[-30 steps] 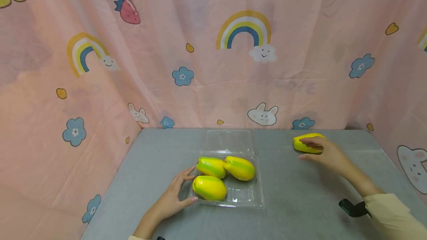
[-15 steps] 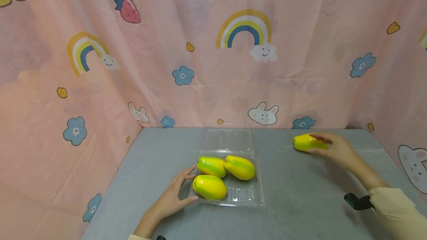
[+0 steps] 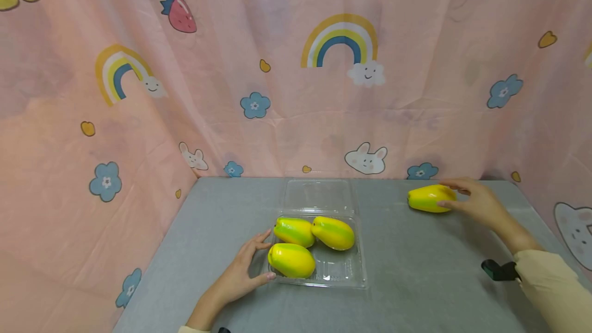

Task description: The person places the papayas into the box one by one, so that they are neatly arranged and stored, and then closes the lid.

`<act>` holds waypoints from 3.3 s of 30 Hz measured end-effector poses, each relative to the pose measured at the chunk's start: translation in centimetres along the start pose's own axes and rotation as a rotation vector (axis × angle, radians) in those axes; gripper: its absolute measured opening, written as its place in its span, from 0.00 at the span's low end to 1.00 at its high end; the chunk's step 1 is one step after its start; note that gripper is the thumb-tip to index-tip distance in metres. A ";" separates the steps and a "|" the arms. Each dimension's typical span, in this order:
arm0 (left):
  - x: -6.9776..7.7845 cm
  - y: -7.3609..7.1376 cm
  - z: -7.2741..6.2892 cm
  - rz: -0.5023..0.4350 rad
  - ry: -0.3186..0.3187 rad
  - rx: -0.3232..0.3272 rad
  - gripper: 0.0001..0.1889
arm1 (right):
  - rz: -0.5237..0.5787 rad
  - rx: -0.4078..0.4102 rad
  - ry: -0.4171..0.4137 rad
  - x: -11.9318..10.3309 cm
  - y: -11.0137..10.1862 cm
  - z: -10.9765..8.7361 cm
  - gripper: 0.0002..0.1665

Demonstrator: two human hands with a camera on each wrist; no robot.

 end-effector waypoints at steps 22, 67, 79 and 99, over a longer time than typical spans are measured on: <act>-0.1 0.0 0.1 -0.005 0.010 0.002 0.36 | 0.083 -0.130 0.070 3.3 0.1 0.8 0.49; -0.3 0.1 0.3 0.011 0.003 0.013 0.36 | 0.042 -0.168 0.108 4.2 0.7 1.0 0.57; -0.2 0.1 0.3 0.009 0.003 0.010 0.36 | 0.010 -0.155 0.081 3.1 0.6 0.7 0.52; -0.1 0.1 0.2 0.009 -0.006 0.000 0.37 | -0.007 -0.145 0.005 -0.3 1.5 0.0 0.48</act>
Point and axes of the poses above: each hand's wrist, its own z-axis towards the middle knuckle, its own y-axis out of the palm, x = y × z, the point moved 3 cm from there along z, towards the middle knuckle, and after that the axes turned 15 degrees about -y, right-handed, at the moved point
